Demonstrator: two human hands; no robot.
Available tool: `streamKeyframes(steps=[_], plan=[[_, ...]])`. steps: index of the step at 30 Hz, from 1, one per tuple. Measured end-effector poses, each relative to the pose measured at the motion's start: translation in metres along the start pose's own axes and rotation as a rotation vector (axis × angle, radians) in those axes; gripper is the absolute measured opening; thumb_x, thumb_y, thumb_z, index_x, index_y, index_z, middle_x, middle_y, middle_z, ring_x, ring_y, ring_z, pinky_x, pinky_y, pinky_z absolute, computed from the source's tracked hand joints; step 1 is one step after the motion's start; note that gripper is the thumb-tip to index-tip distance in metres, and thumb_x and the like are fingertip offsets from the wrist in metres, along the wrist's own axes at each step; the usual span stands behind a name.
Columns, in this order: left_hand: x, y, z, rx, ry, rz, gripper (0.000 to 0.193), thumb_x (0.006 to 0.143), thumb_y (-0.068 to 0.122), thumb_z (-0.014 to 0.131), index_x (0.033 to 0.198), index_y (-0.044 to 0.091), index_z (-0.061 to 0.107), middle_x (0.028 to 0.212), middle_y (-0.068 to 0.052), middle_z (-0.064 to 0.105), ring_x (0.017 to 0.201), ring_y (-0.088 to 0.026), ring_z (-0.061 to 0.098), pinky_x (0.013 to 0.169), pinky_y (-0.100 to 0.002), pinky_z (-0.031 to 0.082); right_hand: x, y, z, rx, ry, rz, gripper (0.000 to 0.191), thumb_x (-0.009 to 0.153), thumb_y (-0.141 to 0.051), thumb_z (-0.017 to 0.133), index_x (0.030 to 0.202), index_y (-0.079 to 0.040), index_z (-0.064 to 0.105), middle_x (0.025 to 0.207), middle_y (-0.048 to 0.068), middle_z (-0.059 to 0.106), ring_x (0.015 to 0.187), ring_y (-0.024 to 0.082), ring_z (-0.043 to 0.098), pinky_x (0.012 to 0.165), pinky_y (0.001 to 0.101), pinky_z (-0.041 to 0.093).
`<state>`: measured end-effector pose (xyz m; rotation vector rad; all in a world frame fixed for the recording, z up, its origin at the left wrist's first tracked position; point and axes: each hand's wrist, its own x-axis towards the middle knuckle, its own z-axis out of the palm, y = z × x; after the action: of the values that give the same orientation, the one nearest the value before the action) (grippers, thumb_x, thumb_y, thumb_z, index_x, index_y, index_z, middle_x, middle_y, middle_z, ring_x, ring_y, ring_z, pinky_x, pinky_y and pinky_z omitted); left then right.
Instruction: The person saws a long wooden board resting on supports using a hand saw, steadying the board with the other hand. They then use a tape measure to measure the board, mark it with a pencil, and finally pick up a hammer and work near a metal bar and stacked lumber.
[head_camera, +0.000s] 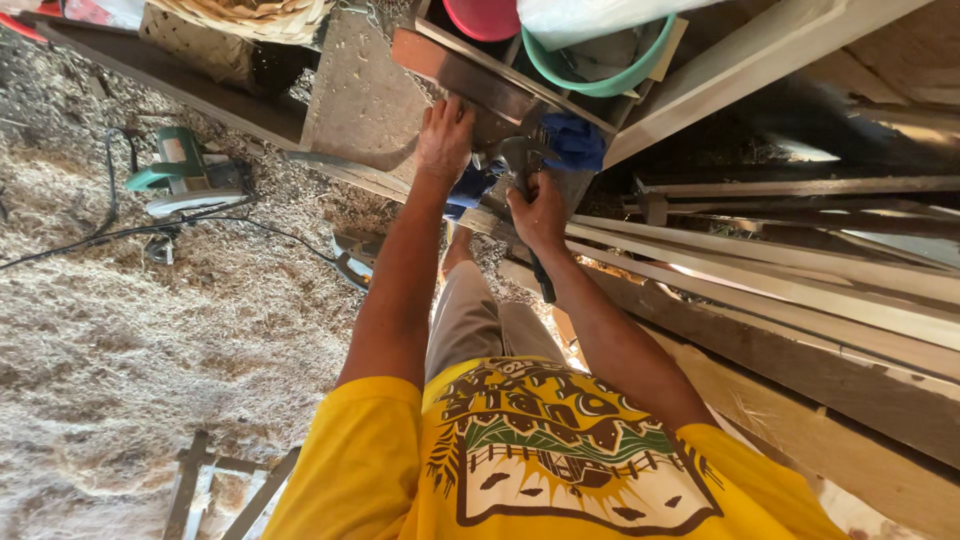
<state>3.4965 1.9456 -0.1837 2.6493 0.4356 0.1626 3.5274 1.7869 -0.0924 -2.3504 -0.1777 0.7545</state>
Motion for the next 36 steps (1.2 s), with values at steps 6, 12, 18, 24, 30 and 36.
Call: streamKeyframes(steps=[6, 12, 18, 24, 30, 36], plan=[[-0.001, 0.008, 0.004, 0.085, -0.006, -0.103, 0.026, 0.089, 0.017, 0.062, 0.112, 0.004, 0.064, 0.114, -0.015, 0.059, 0.108, -0.033, 0.056, 0.092, -0.048, 0.046, -0.001, 0.002, 0.001, 0.057, -0.006, 0.028, 0.027, 0.086, -0.022, 0.076, 0.094, -0.003, 0.058, 0.074, 0.009, 0.068, 0.068, 0.022, 0.069, 0.064, 0.0381, 0.053], [0.001, 0.01, 0.004, 0.1, -0.053, -0.17, 0.037, 0.088, 0.018, 0.061, 0.12, 0.001, 0.06, 0.117, -0.017, 0.06, 0.109, -0.034, 0.057, 0.091, -0.049, 0.048, -0.002, 0.004, 0.0, 0.041, 0.021, 0.02, 0.027, 0.087, -0.022, 0.078, 0.091, -0.004, 0.059, 0.073, 0.008, 0.069, 0.066, 0.021, 0.07, 0.063, 0.0365, 0.053], [-0.004, -0.003, -0.002, -0.52, 0.261, -0.724, 0.027, 0.093, 0.016, 0.058, 0.116, 0.015, 0.072, 0.103, -0.011, 0.072, 0.094, -0.034, 0.07, 0.078, -0.047, 0.057, 0.0, 0.006, 0.001, 0.069, 0.013, -0.012, 0.026, 0.086, -0.021, 0.078, 0.09, -0.003, 0.059, 0.071, 0.008, 0.068, 0.064, 0.02, 0.069, 0.062, 0.037, 0.053], [-0.024, -0.006, -0.014, -0.604, 0.251, -0.673, 0.015, 0.091, 0.017, 0.066, 0.101, 0.012, 0.076, 0.092, -0.01, 0.073, 0.082, -0.031, 0.074, 0.077, -0.043, 0.058, -0.001, -0.003, 0.005, 0.245, -0.052, 0.021, 0.019, 0.084, -0.014, 0.075, 0.092, -0.003, 0.061, 0.067, 0.006, 0.064, 0.055, 0.016, 0.062, 0.05, 0.0354, 0.047], [-0.026, 0.008, -0.002, -0.279, 0.104, -0.327, 0.024, 0.088, 0.009, 0.063, 0.11, 0.009, 0.073, 0.112, -0.011, 0.066, 0.103, -0.035, 0.063, 0.083, -0.047, 0.055, -0.003, -0.013, 0.007, 0.413, -0.097, 0.096, 0.018, 0.085, -0.012, 0.075, 0.09, -0.003, 0.059, 0.061, 0.001, 0.058, 0.044, 0.012, 0.056, 0.038, 0.0319, 0.041], [-0.026, 0.0, 0.004, -0.061, 0.021, -0.065, 0.024, 0.085, 0.009, 0.061, 0.107, 0.007, 0.069, 0.112, -0.011, 0.061, 0.106, -0.033, 0.057, 0.088, -0.045, 0.053, 0.004, -0.003, 0.004, 0.311, -0.009, -0.139, 0.019, 0.085, -0.011, 0.078, 0.086, -0.005, 0.06, 0.065, 0.002, 0.058, 0.054, 0.012, 0.056, 0.049, 0.0325, 0.045]])
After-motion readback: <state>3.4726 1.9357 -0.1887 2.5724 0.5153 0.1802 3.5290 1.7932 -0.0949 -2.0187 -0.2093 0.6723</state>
